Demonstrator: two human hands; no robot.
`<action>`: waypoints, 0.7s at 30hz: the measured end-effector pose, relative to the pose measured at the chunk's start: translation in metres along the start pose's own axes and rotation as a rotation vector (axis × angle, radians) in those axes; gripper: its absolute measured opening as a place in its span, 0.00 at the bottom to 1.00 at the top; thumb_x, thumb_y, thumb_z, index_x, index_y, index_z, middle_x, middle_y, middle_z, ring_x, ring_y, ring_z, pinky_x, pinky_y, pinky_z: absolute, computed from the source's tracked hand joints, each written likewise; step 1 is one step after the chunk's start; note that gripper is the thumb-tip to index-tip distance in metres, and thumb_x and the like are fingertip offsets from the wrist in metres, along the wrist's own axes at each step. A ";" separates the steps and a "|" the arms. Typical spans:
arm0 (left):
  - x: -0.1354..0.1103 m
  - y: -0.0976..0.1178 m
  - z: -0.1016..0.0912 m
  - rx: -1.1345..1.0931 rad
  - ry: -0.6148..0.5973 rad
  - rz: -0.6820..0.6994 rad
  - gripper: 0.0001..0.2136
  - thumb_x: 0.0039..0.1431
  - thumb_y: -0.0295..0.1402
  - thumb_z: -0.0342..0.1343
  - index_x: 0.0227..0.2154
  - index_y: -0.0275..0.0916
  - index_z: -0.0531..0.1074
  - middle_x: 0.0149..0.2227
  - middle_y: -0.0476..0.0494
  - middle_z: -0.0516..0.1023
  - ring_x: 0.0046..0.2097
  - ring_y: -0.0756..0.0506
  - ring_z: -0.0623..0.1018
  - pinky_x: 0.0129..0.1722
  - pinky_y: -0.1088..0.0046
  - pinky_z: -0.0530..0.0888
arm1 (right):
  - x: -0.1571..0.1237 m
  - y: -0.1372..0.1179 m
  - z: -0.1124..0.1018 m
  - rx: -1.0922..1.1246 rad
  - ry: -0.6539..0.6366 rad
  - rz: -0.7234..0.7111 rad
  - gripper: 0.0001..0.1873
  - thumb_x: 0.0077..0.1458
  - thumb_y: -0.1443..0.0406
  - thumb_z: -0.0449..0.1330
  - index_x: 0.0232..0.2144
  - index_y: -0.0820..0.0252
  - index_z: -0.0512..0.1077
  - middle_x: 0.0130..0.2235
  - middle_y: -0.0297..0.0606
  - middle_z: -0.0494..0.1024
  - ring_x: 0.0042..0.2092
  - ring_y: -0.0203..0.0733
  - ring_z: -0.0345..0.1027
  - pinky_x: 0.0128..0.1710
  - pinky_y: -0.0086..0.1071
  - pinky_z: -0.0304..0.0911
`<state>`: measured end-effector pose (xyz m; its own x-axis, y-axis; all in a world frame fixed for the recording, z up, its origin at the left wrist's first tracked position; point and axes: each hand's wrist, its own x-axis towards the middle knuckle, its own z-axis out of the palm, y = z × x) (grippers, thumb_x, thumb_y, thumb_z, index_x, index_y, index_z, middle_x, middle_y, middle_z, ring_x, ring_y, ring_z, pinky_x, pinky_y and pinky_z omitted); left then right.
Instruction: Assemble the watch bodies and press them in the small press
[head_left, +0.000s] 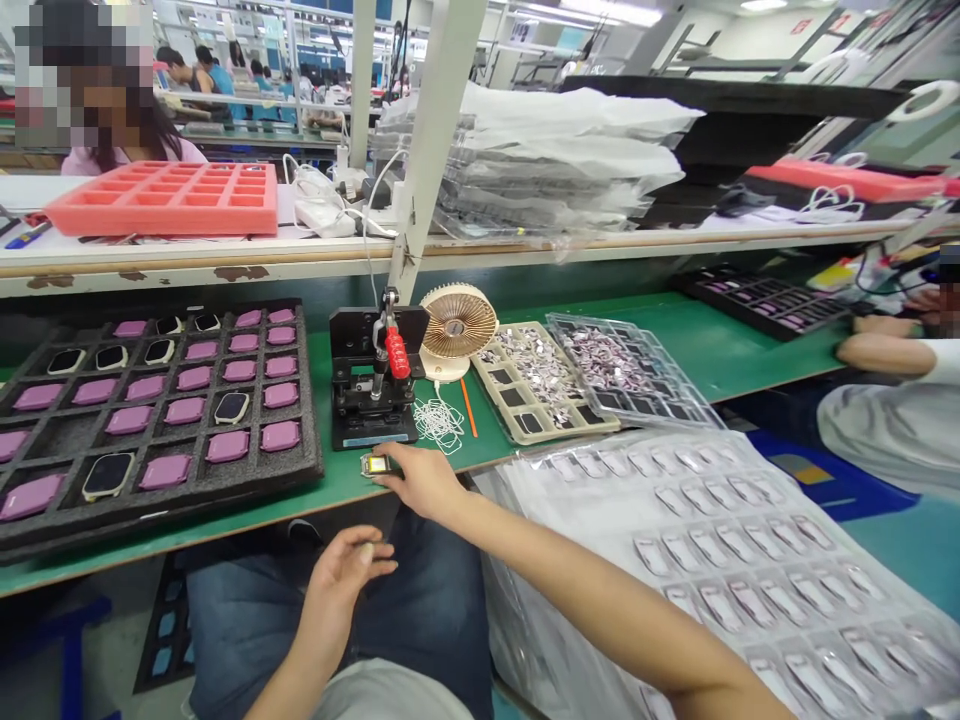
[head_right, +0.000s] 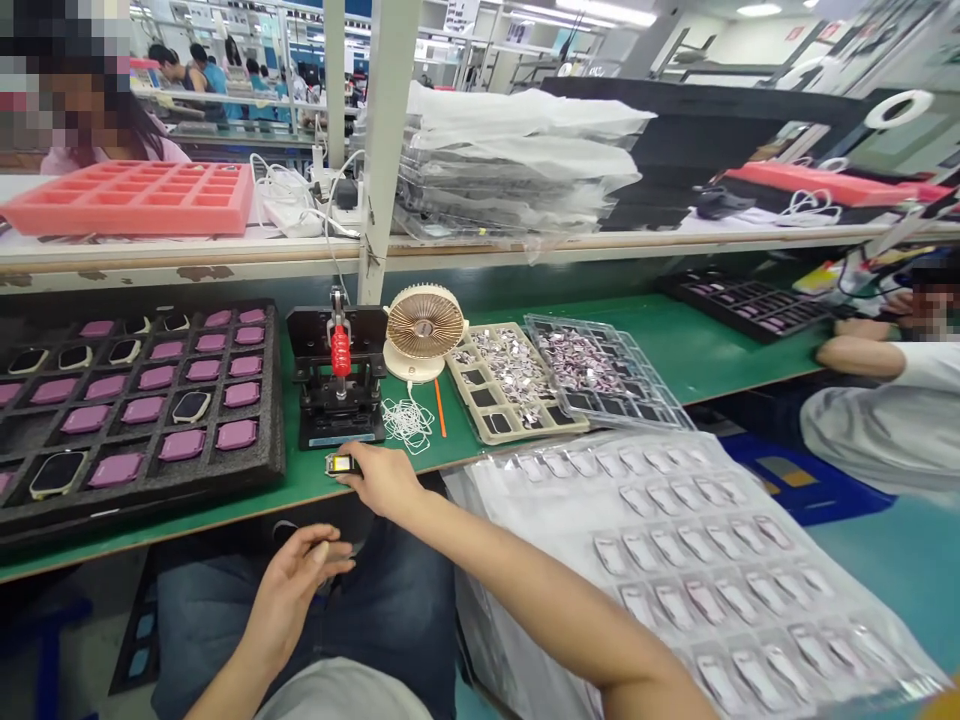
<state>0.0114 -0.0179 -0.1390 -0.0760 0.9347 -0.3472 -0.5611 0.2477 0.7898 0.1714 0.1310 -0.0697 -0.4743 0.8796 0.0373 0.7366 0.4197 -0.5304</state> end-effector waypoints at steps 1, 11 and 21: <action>-0.002 -0.007 -0.007 0.036 0.027 -0.016 0.19 0.53 0.47 0.72 0.41 0.38 0.83 0.41 0.38 0.83 0.44 0.36 0.84 0.46 0.55 0.82 | -0.001 0.000 0.001 -0.012 0.002 -0.024 0.19 0.61 0.62 0.70 0.54 0.49 0.76 0.51 0.36 0.84 0.52 0.48 0.80 0.50 0.36 0.71; -0.020 -0.042 -0.067 0.216 0.056 -0.176 0.27 0.39 0.57 0.75 0.30 0.36 0.83 0.30 0.38 0.83 0.31 0.42 0.81 0.30 0.67 0.78 | -0.053 0.039 -0.058 -0.210 0.114 0.102 0.11 0.72 0.62 0.55 0.47 0.58 0.76 0.44 0.40 0.78 0.45 0.41 0.75 0.47 0.32 0.68; -0.016 -0.063 -0.048 0.418 -0.094 -0.144 0.29 0.41 0.62 0.71 0.29 0.37 0.81 0.30 0.40 0.82 0.29 0.45 0.79 0.29 0.69 0.75 | 0.025 0.093 -0.091 -0.318 0.089 0.268 0.16 0.65 0.71 0.60 0.53 0.67 0.79 0.50 0.53 0.80 0.51 0.50 0.75 0.54 0.36 0.64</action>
<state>0.0086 -0.0604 -0.2074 0.0642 0.8975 -0.4363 -0.1784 0.4405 0.8798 0.2723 0.2121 -0.0412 -0.2126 0.9770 0.0138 0.9469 0.2095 -0.2440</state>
